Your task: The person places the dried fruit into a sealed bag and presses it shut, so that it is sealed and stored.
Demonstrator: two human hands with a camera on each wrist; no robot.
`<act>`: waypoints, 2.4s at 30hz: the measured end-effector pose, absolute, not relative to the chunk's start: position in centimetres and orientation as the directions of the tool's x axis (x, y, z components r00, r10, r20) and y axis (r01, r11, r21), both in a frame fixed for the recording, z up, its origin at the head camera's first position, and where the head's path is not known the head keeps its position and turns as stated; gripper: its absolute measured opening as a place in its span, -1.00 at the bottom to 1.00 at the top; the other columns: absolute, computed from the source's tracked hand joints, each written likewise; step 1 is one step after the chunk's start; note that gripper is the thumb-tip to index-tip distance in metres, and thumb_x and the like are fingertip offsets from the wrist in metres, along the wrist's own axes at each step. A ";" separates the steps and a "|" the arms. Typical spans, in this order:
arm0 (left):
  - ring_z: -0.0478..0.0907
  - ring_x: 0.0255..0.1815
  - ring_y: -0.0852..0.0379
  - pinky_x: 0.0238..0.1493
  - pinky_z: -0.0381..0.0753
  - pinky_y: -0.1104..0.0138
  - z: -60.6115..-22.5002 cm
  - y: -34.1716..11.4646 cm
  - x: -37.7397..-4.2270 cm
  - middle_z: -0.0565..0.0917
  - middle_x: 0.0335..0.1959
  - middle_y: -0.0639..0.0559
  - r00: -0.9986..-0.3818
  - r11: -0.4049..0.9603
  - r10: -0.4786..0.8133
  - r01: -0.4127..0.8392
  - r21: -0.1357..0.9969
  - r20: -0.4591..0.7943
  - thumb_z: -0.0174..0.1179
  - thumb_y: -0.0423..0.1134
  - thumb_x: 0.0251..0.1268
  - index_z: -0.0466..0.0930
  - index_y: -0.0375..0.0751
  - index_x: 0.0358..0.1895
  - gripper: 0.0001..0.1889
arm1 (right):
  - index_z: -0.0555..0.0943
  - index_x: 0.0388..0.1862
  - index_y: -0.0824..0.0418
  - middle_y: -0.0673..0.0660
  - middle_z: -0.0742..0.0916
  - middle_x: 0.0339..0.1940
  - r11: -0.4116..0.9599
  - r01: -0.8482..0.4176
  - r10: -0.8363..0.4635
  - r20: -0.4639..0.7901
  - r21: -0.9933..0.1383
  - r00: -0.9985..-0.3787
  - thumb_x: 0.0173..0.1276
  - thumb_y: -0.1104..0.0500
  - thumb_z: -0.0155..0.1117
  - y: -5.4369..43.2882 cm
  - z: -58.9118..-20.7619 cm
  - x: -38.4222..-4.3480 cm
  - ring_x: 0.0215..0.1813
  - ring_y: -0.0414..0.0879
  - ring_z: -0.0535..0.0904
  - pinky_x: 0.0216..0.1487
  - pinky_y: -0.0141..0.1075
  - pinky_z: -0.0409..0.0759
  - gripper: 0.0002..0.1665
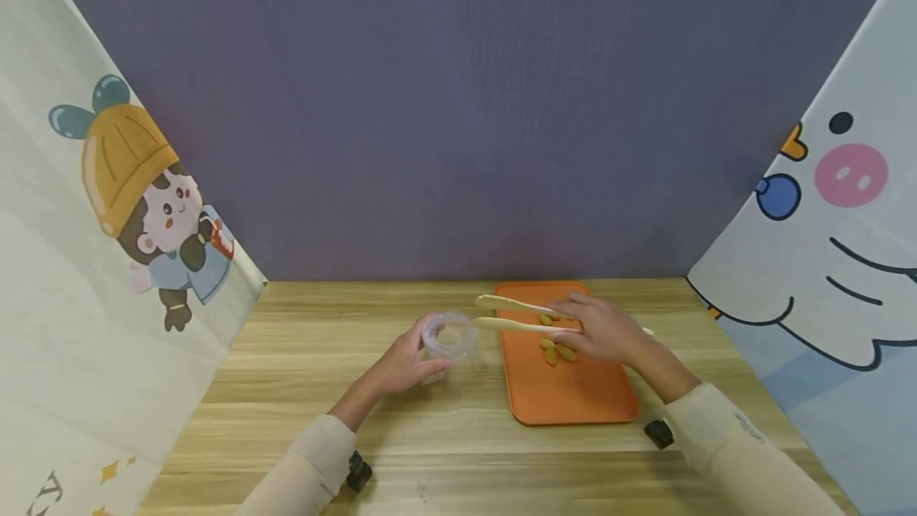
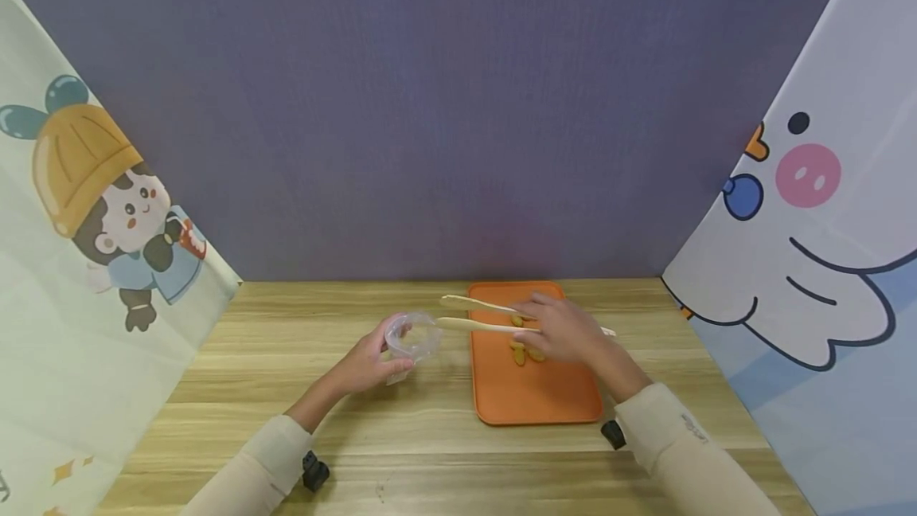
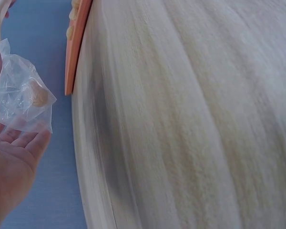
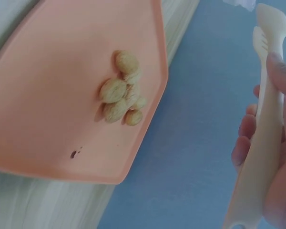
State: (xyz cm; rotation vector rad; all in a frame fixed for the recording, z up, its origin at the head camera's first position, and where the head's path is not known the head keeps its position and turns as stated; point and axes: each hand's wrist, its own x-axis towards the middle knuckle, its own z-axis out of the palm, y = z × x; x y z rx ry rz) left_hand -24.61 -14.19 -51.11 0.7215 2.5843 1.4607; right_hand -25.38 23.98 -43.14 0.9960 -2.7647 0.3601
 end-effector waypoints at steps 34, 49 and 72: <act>0.49 0.39 -0.17 0.36 0.49 -0.07 -51.1 -14.6 -24.7 0.50 0.38 -0.22 -0.890 0.436 0.436 0.340 0.833 0.135 0.47 -0.07 0.23 0.10 -0.13 0.59 -0.05 | 0.65 0.27 0.21 0.34 0.72 0.14 0.817 -0.558 -0.510 0.269 -0.147 -0.817 0.38 -0.05 0.40 29.6 -46.0 -24.5 0.05 0.25 0.71 0.03 0.18 0.66 -0.43; 0.49 0.39 -0.23 0.36 0.49 -0.09 -51.3 -14.8 -24.9 0.49 0.38 -0.27 -0.884 0.431 0.443 0.354 0.830 0.147 0.48 -0.11 0.23 0.06 -0.18 0.60 -0.03 | 0.69 0.22 0.22 0.27 0.78 0.02 0.821 -0.561 -0.516 0.281 -0.109 -0.809 0.36 -0.10 0.40 31.7 -46.8 -24.0 0.03 0.23 0.72 0.02 0.15 0.67 -0.43; 0.49 0.37 -0.26 0.34 0.49 -0.10 -51.3 -14.9 -24.8 0.49 0.38 -0.27 -0.887 0.431 0.443 0.341 0.835 0.133 0.47 -0.11 0.24 0.06 -0.16 0.60 -0.04 | 0.67 0.21 0.25 0.07 0.70 -0.26 0.864 -0.490 -0.463 0.205 -0.112 -0.862 0.37 -0.07 0.41 34.0 -47.9 -23.3 -0.33 -0.20 0.56 -0.25 -0.10 0.63 -0.43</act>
